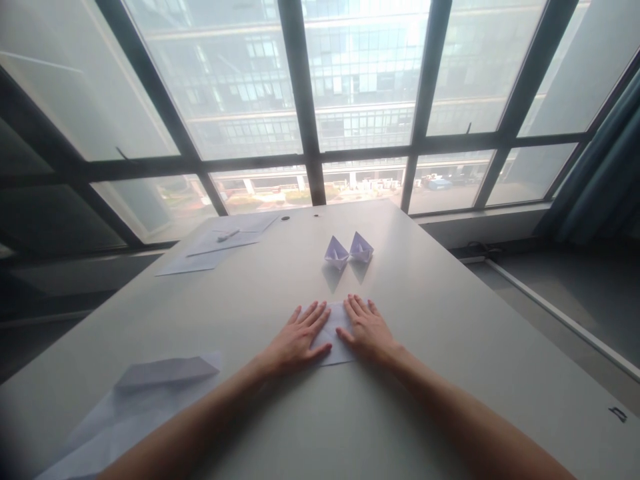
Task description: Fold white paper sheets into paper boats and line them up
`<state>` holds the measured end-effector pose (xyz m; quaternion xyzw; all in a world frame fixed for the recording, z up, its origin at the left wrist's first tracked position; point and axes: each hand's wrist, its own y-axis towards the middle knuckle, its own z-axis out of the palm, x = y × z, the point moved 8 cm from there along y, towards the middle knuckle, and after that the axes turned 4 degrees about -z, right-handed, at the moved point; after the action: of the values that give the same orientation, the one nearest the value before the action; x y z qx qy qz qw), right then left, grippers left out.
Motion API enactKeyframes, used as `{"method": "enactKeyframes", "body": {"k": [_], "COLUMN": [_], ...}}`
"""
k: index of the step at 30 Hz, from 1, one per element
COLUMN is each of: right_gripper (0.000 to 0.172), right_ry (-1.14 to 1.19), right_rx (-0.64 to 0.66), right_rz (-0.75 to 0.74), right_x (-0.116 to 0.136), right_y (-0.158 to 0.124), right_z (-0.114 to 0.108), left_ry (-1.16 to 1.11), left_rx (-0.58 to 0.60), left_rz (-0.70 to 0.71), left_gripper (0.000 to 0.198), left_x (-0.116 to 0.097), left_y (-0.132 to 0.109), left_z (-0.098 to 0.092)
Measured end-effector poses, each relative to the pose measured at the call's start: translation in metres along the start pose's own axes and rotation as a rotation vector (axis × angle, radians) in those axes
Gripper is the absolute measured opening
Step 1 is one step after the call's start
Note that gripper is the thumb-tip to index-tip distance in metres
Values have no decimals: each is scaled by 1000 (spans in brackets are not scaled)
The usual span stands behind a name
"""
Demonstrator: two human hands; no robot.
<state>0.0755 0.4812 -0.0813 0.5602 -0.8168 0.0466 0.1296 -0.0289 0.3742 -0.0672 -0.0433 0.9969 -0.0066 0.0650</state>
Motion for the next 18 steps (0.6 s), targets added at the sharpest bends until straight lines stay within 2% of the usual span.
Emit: {"method": "enactKeyframes", "body": {"k": [18], "right_gripper": [75], "right_ry": [15], "right_rx": [-21], "right_rz": [-8], "right_x": [3], "right_y": [-1], "right_z": [-4], "left_ry": [-19], "left_rx": [-15], "left_rz": [-3], "left_gripper": [80], "left_x": [1], "left_y": [1], "left_z": [-1]}}
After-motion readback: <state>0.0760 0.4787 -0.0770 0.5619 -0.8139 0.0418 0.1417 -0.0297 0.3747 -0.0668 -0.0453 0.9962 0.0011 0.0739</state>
